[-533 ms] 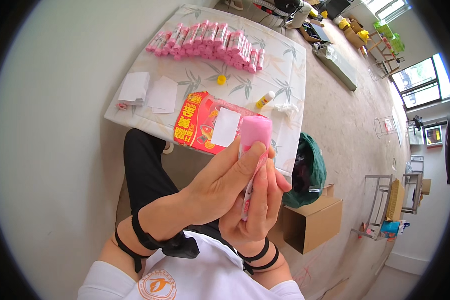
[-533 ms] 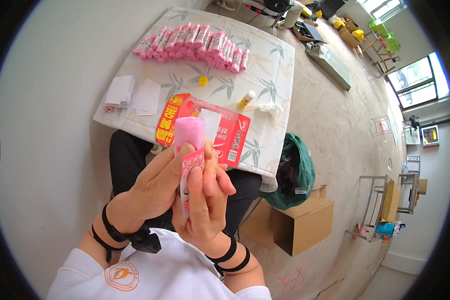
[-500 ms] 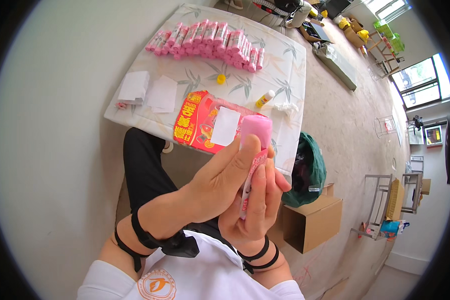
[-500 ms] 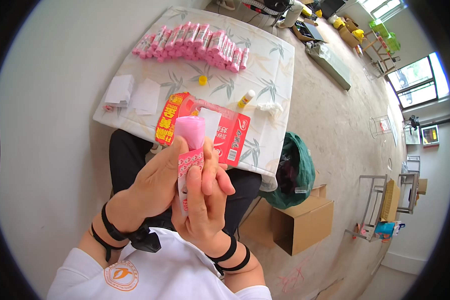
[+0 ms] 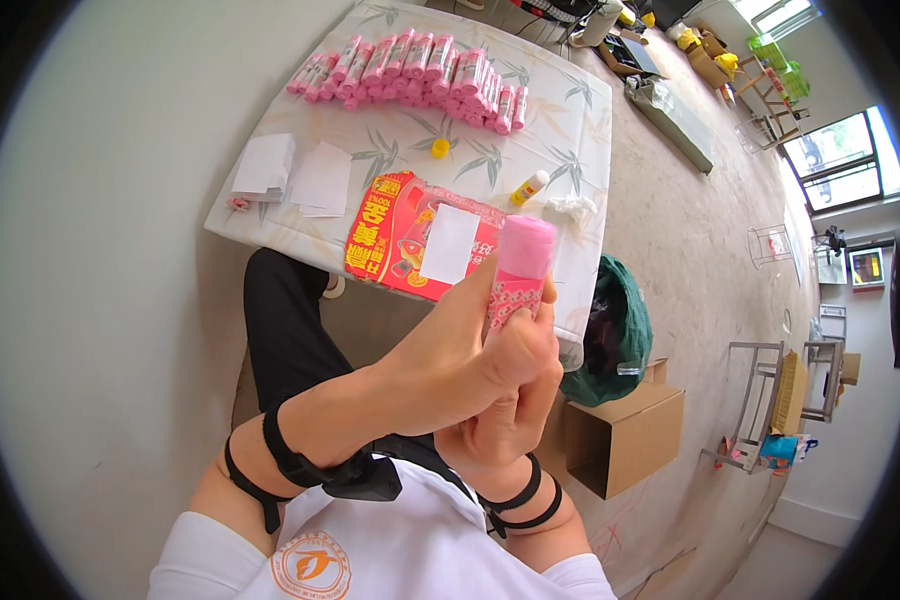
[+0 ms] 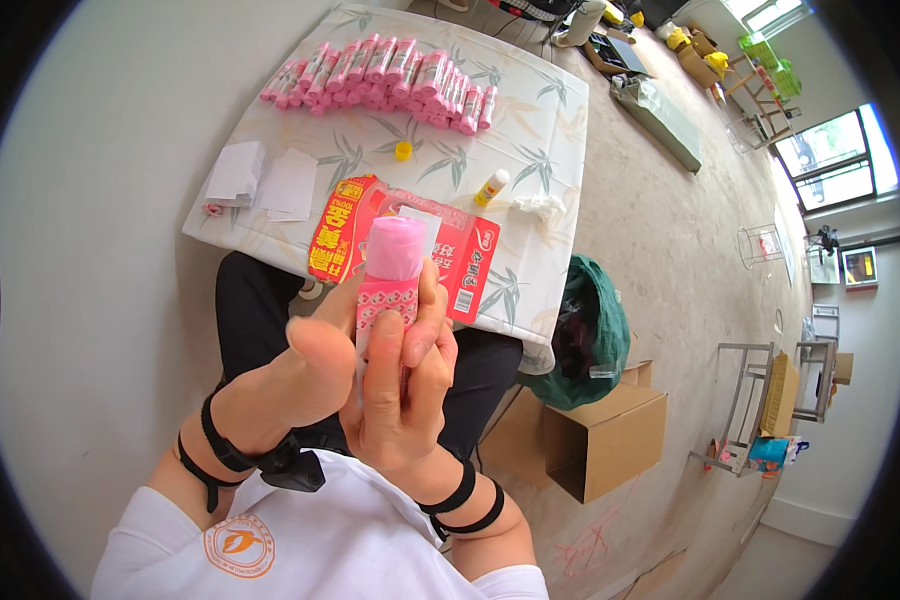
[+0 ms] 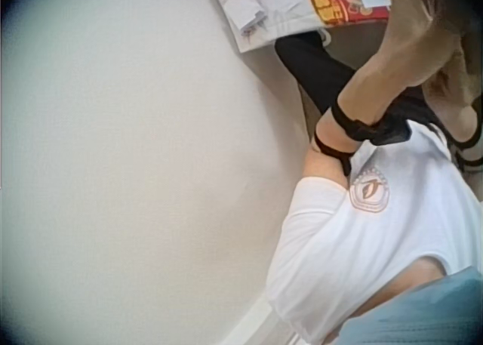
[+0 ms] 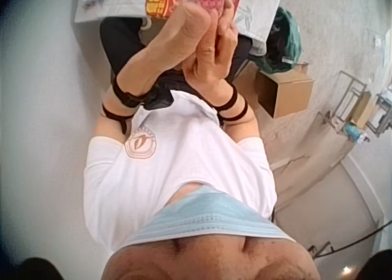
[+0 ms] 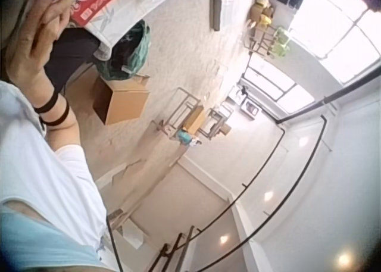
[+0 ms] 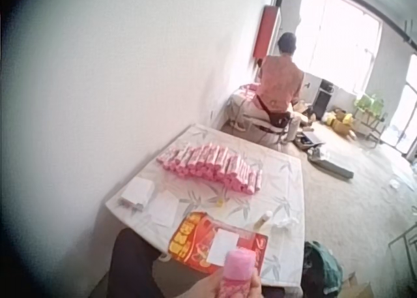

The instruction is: Manually applying labels to pink plastic products.

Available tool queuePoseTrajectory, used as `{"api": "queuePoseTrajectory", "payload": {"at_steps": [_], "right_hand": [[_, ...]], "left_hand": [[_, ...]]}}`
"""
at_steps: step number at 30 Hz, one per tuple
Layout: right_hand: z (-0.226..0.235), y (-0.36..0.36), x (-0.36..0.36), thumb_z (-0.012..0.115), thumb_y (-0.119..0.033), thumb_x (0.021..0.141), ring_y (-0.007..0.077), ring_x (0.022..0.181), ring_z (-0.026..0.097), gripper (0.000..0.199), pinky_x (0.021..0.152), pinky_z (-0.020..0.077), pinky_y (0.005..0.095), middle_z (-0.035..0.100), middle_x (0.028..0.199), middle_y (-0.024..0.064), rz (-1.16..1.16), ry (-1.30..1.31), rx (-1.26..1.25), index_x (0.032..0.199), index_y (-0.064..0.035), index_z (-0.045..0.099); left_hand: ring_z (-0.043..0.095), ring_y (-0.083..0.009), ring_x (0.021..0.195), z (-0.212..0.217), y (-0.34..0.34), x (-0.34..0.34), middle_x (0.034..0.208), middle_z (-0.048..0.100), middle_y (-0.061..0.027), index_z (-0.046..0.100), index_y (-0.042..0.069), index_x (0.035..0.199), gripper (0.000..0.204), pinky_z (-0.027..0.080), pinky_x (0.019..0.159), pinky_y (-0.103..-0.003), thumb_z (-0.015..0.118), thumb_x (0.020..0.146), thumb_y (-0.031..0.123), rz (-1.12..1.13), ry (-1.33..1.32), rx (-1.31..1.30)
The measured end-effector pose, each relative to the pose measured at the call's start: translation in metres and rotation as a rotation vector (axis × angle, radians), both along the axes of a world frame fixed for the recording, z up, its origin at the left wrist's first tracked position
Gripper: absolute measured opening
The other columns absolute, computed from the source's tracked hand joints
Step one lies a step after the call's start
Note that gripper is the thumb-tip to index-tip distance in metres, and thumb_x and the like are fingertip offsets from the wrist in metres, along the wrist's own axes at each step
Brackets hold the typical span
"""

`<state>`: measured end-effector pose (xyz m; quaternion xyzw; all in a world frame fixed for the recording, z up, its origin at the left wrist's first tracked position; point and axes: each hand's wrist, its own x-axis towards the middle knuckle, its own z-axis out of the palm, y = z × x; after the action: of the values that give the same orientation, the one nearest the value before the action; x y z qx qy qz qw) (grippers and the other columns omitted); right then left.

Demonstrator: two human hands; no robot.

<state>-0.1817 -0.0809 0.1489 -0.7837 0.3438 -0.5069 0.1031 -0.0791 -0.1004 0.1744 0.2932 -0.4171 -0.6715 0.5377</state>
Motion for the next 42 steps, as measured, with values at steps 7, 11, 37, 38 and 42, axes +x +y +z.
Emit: {"api": "queuePoseTrajectory", "payload": {"at_steps": [7, 11, 37, 38, 42], "right_hand": [[-0.014, 0.002, -0.010, 0.050, 0.002, 0.089, 0.0374, 0.106, 0.054, 0.047, 0.089, 0.0441, 0.0418, 0.038, 0.131, 0.0305, 0.008, 0.111, 0.118, 0.132, 0.0140, 0.034], [-0.017, 0.000, -0.007, 0.053, 0.002, 0.087, 0.0412, 0.107, 0.052, 0.049, 0.087, 0.0451, 0.0423, 0.036, 0.131, 0.0334, 0.235, -0.395, 0.414, 0.131, 0.0152, 0.035], [0.019, 0.005, -0.020, 0.061, 0.005, 0.082, 0.0348, 0.111, 0.049, 0.060, 0.090, 0.0437, 0.0325, 0.037, 0.129, 0.0311, 0.029, 0.078, 0.429, 0.134, 0.0124, 0.033], [0.020, 0.005, -0.023, 0.062, 0.004, 0.082, 0.0353, 0.108, 0.050, 0.059, 0.088, 0.0447, 0.0334, 0.040, 0.126, 0.0300, 0.038, 0.090, 0.352, 0.133, 0.0133, 0.033], [0.025, 0.011, -0.031, 0.063, -0.003, 0.081, 0.0373, 0.094, 0.056, 0.059, 0.077, 0.0490, 0.0368, 0.050, 0.115, 0.0252, 0.085, 0.136, 0.059, 0.129, 0.0171, 0.035]], "left_hand": [[0.047, -0.0136, 0.083, 0.022, -0.004, 0.002, 0.089, 0.047, -0.0061, 0.042, -0.003, 0.109, 0.061, 0.042, 0.074, -0.030, 0.071, 0.076, 0.039, -0.033, -0.251, -0.008], [0.054, -0.0096, 0.074, 0.030, -0.004, -0.001, 0.079, 0.052, -0.0013, 0.047, 0.007, 0.091, 0.022, 0.045, 0.067, -0.026, 0.062, 0.080, 0.019, 0.028, -0.223, 0.018], [0.050, -0.0145, 0.078, 0.032, 0.001, -0.014, 0.087, 0.048, -0.0084, 0.037, -0.002, 0.117, 0.042, 0.043, 0.070, -0.030, 0.054, 0.093, 0.029, 0.073, -0.295, -0.116], [0.051, -0.0142, 0.080, 0.032, 0.003, -0.009, 0.095, 0.046, -0.0103, 0.027, -0.001, 0.128, 0.055, 0.043, 0.073, -0.028, 0.058, 0.090, 0.026, -0.066, -0.259, -0.107], [0.053, -0.0128, 0.084, 0.026, 0.008, -0.007, 0.115, 0.043, -0.0130, 0.013, -0.001, 0.139, 0.066, 0.044, 0.080, -0.028, 0.052, 0.093, 0.026, -0.146, 0.039, -0.081]]}}
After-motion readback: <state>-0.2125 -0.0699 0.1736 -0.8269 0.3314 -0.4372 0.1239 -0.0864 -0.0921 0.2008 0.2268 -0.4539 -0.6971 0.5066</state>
